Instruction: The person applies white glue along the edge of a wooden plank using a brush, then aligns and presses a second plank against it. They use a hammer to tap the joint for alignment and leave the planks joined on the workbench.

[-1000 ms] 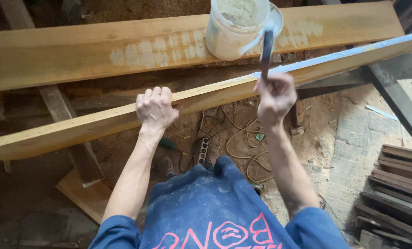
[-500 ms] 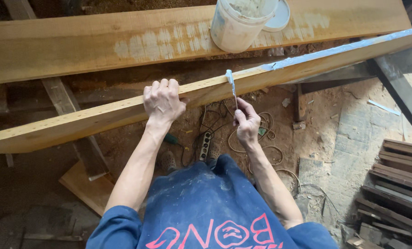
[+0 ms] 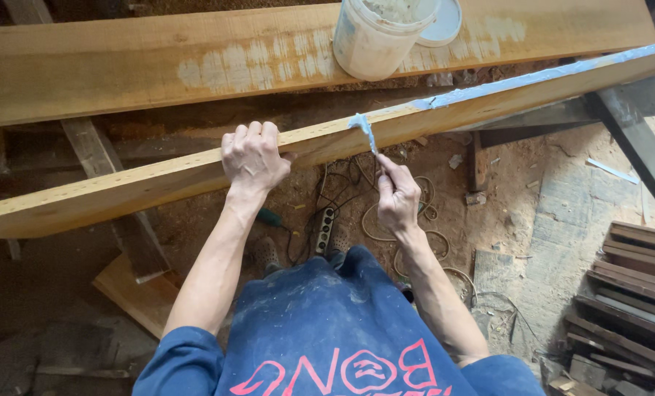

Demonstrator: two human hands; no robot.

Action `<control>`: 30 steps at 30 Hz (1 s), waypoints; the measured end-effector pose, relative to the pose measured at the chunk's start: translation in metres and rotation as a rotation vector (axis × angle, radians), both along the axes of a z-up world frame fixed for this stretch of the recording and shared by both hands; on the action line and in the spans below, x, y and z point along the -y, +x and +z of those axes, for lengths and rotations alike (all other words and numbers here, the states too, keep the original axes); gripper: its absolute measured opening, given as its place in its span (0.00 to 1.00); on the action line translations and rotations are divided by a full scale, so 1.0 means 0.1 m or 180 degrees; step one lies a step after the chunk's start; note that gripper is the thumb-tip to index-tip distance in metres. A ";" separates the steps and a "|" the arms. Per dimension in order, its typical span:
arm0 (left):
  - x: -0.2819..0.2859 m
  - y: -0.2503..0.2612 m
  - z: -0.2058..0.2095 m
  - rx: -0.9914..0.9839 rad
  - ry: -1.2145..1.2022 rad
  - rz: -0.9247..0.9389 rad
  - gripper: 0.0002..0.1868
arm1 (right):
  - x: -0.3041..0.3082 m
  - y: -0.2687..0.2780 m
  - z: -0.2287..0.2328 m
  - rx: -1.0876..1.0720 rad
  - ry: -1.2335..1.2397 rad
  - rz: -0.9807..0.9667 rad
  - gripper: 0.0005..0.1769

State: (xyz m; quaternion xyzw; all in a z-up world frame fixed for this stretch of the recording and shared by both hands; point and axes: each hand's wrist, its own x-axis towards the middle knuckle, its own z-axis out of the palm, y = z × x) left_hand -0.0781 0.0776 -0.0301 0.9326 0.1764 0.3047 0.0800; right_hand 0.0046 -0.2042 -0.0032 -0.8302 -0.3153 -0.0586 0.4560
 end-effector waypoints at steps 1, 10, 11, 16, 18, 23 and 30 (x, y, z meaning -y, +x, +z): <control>0.01 0.00 0.03 -0.0015 -0.0009 0.0005 0.15 | 0.02 0.02 0.01 -0.0139 -0.0014 0.0008 0.20; 0.05 -0.05 0.21 -0.0072 -0.0002 0.0052 0.25 | -0.08 0.10 -0.12 0.0700 -0.0303 -0.0247 0.22; 0.05 -0.04 0.22 -0.0093 -0.0006 0.0059 0.25 | -0.09 0.04 -0.14 0.0765 -0.0215 -0.0172 0.22; 0.07 -0.06 0.21 -0.0103 -0.0072 0.0082 0.24 | 0.04 -0.15 -0.07 0.0515 -0.0042 0.0063 0.19; 0.07 -0.06 0.19 -0.0091 -0.0051 0.0076 0.24 | 0.07 0.07 0.06 0.0496 -0.0033 -0.0047 0.18; 0.04 -0.04 0.11 -0.0073 -0.0057 -0.0018 0.24 | 0.05 0.74 0.49 0.0433 -0.0840 0.0330 0.15; 0.04 -0.04 0.08 -0.0079 0.0102 0.0088 0.16 | -0.06 0.52 0.73 -0.0032 -0.1295 0.0733 0.15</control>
